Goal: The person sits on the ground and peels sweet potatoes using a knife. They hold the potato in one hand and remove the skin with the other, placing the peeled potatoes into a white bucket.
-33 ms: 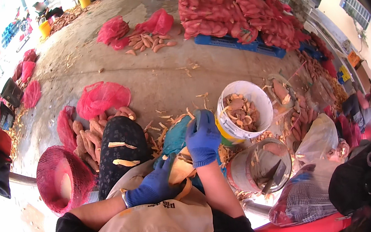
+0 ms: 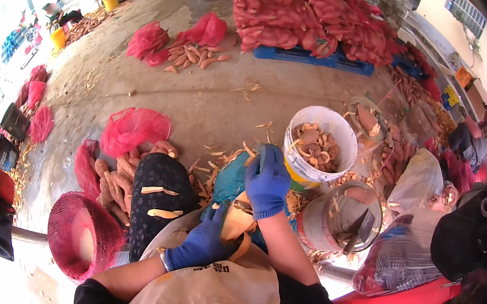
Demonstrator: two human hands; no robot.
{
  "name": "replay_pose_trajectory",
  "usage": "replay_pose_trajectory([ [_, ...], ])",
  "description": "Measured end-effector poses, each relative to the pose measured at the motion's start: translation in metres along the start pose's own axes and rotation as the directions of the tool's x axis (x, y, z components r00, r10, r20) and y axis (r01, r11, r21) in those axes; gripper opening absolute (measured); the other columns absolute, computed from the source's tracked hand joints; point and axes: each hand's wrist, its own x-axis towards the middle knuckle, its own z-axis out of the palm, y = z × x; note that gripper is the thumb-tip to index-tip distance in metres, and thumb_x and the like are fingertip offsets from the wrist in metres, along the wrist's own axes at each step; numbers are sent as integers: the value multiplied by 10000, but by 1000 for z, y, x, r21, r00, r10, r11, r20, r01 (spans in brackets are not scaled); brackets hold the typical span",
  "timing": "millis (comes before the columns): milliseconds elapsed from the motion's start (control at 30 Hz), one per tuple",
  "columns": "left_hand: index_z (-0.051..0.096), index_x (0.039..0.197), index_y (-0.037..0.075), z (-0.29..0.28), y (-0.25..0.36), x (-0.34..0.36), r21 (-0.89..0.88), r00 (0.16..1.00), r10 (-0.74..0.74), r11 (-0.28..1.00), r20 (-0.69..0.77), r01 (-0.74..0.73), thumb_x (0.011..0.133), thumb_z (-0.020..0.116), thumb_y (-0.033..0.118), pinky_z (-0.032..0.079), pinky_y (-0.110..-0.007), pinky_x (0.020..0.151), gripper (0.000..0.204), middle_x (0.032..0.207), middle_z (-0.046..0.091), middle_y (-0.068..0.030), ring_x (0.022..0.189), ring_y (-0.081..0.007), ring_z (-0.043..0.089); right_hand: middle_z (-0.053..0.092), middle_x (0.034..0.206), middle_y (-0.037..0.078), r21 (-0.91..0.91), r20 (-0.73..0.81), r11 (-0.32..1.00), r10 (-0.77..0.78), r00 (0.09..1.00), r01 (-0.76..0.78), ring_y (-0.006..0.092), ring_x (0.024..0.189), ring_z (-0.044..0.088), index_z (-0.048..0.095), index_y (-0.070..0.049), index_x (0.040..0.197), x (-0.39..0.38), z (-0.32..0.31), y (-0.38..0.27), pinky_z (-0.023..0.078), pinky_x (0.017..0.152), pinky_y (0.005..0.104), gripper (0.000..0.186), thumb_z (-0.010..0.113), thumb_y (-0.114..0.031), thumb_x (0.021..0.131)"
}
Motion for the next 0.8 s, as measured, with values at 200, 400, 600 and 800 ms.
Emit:
replay_pose_trajectory([
  [200,170,1500,-3,10,-24,6,-180,966,232,951,-115,-250,825,675,237,493,-439,910,877,1210,529,-366,1079,-432,597,635,935,131,67,-201,996,72,977,-59,337,845,635,629,-60,968,6,9,54,524,713,401,136,575,-80,845],
  [400,171,1469,-83,17,-38,15,28,936,324,946,-139,-323,842,570,194,519,-474,696,793,944,615,-341,718,-425,645,654,1031,134,22,-246,999,-31,969,37,320,916,646,643,-43,1017,8,10,47,518,823,386,174,568,-48,860],
  [600,146,1495,-32,31,-49,30,-45,922,316,942,-223,-333,821,670,246,525,-469,772,898,1012,611,-335,882,-419,654,649,1106,164,-106,-332,958,-285,899,265,347,990,644,639,-15,1094,30,-18,20,523,858,395,255,568,-35,849],
  [800,99,1546,118,12,-21,19,119,932,296,954,-207,-277,798,714,226,495,-429,900,975,1209,566,-294,1082,-381,607,653,957,116,458,-162,879,231,960,-134,207,856,624,629,20,997,22,-4,65,499,794,331,148,530,-72,938],
])
